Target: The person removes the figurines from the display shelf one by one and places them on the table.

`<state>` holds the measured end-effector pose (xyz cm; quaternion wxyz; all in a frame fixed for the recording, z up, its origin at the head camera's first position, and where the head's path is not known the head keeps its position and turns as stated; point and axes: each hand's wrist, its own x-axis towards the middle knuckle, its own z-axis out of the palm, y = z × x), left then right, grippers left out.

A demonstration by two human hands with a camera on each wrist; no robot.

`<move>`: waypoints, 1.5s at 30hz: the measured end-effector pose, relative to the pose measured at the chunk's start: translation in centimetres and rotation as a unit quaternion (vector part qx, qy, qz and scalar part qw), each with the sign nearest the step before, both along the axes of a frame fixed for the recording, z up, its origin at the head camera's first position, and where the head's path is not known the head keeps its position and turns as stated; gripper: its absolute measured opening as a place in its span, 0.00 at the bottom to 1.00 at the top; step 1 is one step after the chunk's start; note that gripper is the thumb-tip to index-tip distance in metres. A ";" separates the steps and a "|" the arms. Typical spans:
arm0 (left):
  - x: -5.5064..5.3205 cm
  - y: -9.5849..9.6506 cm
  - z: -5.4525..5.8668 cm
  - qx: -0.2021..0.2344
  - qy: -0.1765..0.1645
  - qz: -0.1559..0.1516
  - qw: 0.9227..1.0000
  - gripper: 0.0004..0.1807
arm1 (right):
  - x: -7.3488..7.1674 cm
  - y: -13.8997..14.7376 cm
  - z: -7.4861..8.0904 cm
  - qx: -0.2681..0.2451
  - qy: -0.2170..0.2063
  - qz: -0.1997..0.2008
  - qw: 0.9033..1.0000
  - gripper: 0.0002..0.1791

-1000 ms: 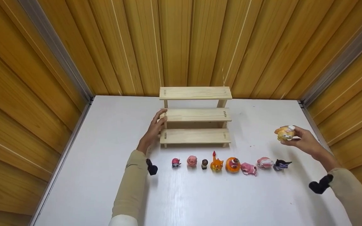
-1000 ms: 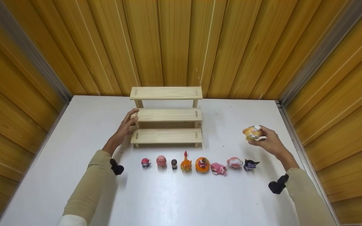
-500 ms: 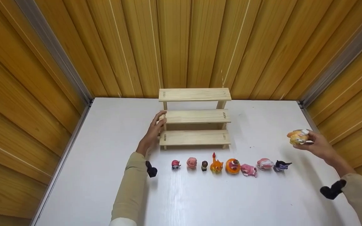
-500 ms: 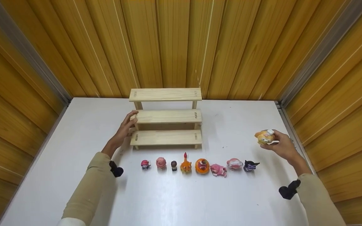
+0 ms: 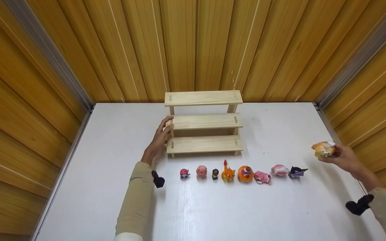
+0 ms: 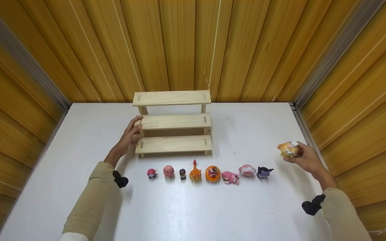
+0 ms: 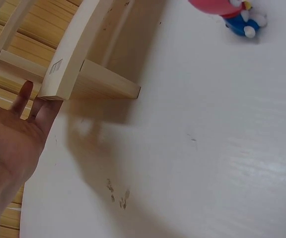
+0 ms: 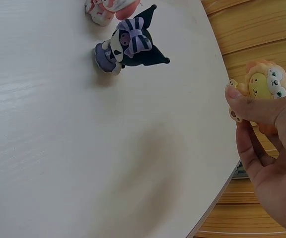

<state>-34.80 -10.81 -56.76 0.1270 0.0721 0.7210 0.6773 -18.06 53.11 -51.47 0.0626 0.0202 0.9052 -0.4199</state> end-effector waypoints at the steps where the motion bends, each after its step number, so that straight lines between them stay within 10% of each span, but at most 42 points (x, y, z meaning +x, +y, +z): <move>1: 0.0 0.0 0.0 -0.001 -0.003 0.001 1.000 0.27 | 0.1 0.0 -0.2 -0.004 0.001 0.002 1.000 0.32; 30: 0.3 0.0 0.3 0.003 0.002 -0.006 1.000 0.29 | 4.1 -0.3 -6.1 0.022 0.003 -0.002 1.000 0.32; 45: 0.3 0.2 0.2 0.000 -0.005 0.004 1.000 0.27 | 3.5 -0.7 -7.7 0.073 0.013 -0.001 0.997 0.30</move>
